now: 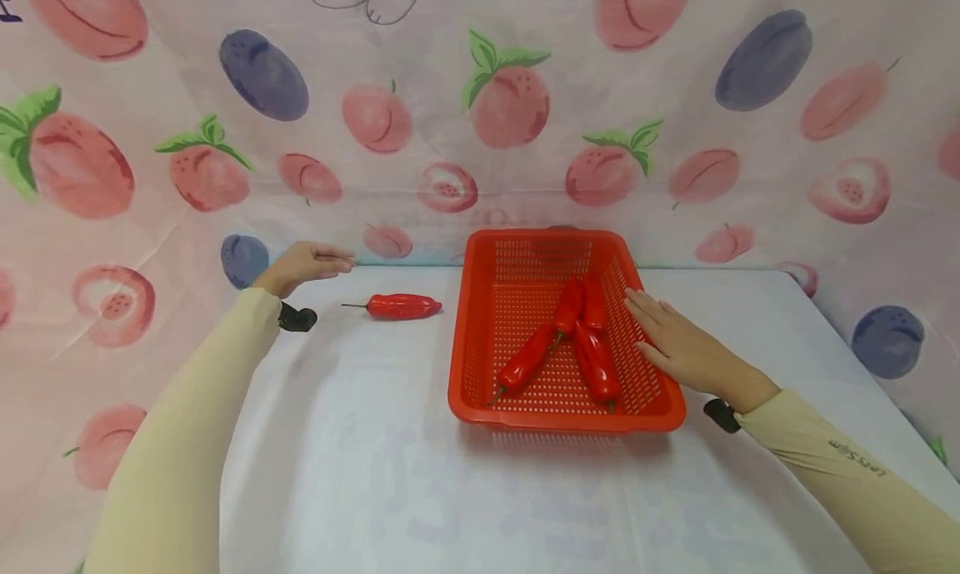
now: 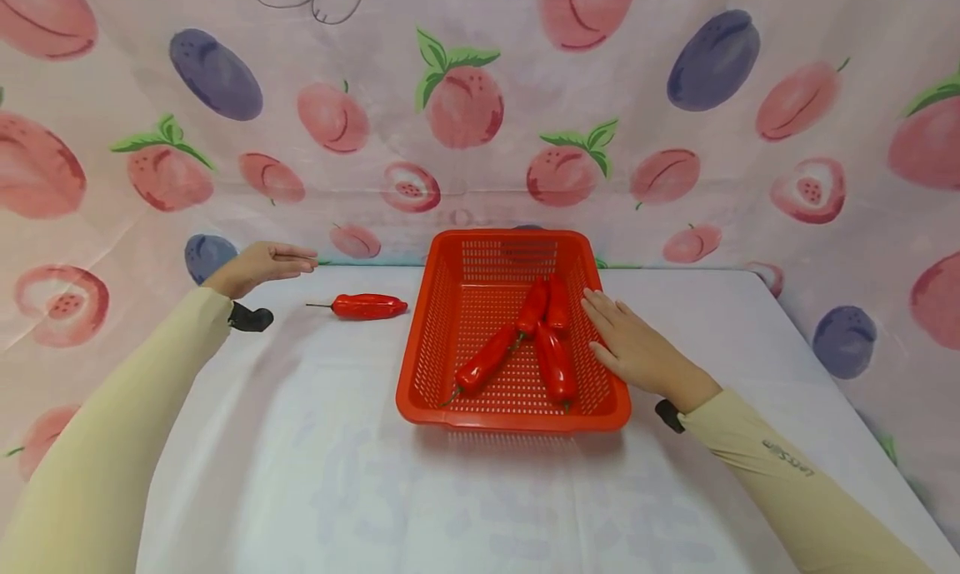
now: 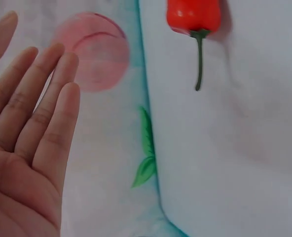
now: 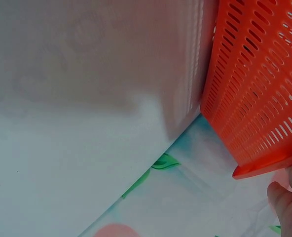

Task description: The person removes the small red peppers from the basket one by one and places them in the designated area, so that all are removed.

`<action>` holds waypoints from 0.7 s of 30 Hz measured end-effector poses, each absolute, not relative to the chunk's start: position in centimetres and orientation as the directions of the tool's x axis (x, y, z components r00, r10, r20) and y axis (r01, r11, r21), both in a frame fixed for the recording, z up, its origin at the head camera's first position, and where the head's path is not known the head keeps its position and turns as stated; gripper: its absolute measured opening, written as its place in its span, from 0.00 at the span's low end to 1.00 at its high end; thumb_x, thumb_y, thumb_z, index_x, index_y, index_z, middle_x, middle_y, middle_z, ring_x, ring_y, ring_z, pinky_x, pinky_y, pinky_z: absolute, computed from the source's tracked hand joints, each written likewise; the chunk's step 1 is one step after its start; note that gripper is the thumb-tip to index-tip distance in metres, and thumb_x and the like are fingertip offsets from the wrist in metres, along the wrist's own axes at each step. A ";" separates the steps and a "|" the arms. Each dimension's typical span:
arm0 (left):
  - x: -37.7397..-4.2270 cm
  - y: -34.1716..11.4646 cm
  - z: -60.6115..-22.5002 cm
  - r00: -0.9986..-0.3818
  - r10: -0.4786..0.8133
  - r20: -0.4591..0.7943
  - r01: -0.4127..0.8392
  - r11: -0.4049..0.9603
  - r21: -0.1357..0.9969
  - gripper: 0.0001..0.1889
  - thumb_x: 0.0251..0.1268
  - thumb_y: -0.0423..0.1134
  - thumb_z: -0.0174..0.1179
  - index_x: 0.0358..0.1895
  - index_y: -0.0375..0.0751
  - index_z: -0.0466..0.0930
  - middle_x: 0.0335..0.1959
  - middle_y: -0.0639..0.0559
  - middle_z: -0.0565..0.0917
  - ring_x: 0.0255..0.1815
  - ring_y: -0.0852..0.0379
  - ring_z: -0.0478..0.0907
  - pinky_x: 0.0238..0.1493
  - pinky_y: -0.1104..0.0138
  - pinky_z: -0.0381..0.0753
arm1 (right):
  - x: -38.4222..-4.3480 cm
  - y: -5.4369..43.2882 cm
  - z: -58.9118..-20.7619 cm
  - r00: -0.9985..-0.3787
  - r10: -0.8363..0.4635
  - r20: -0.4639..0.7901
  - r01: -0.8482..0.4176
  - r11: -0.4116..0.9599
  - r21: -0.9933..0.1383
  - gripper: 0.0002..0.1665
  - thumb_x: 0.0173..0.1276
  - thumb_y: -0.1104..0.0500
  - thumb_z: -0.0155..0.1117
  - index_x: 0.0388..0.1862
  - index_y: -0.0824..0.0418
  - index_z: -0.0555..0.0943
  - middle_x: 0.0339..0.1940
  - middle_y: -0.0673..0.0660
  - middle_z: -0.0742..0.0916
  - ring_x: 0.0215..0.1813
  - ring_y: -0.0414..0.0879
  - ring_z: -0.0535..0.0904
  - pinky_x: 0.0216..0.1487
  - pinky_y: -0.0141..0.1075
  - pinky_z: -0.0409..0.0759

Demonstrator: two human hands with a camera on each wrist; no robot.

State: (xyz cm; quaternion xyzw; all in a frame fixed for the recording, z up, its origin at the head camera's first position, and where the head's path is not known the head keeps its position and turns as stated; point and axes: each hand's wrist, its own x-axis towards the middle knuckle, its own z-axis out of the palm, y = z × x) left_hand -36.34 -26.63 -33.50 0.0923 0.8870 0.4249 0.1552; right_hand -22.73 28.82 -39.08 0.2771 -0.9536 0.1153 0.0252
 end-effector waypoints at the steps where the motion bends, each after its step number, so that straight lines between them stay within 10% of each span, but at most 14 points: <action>1: -36.1 -26.6 -33.0 -0.938 0.293 -0.185 0.038 0.618 0.785 0.29 0.65 0.45 0.59 0.65 0.33 0.68 0.60 0.41 0.77 0.66 0.42 0.68 0.67 0.55 0.67 | -22.7 28.8 -39.1 -0.843 -0.526 0.115 -0.538 0.817 -0.207 0.37 0.72 0.54 0.48 0.74 0.68 0.51 0.76 0.65 0.55 0.77 0.59 0.49 0.78 0.47 0.42; 21: -31.8 -18.2 -28.1 -0.946 0.321 -0.044 0.157 0.573 0.805 0.24 0.63 0.43 0.60 0.62 0.41 0.73 0.60 0.41 0.77 0.64 0.47 0.71 0.68 0.52 0.67 | -22.5 28.6 -39.0 -0.835 -0.534 0.132 -0.550 0.812 -0.197 0.37 0.72 0.54 0.48 0.73 0.69 0.51 0.76 0.66 0.55 0.76 0.60 0.50 0.78 0.43 0.40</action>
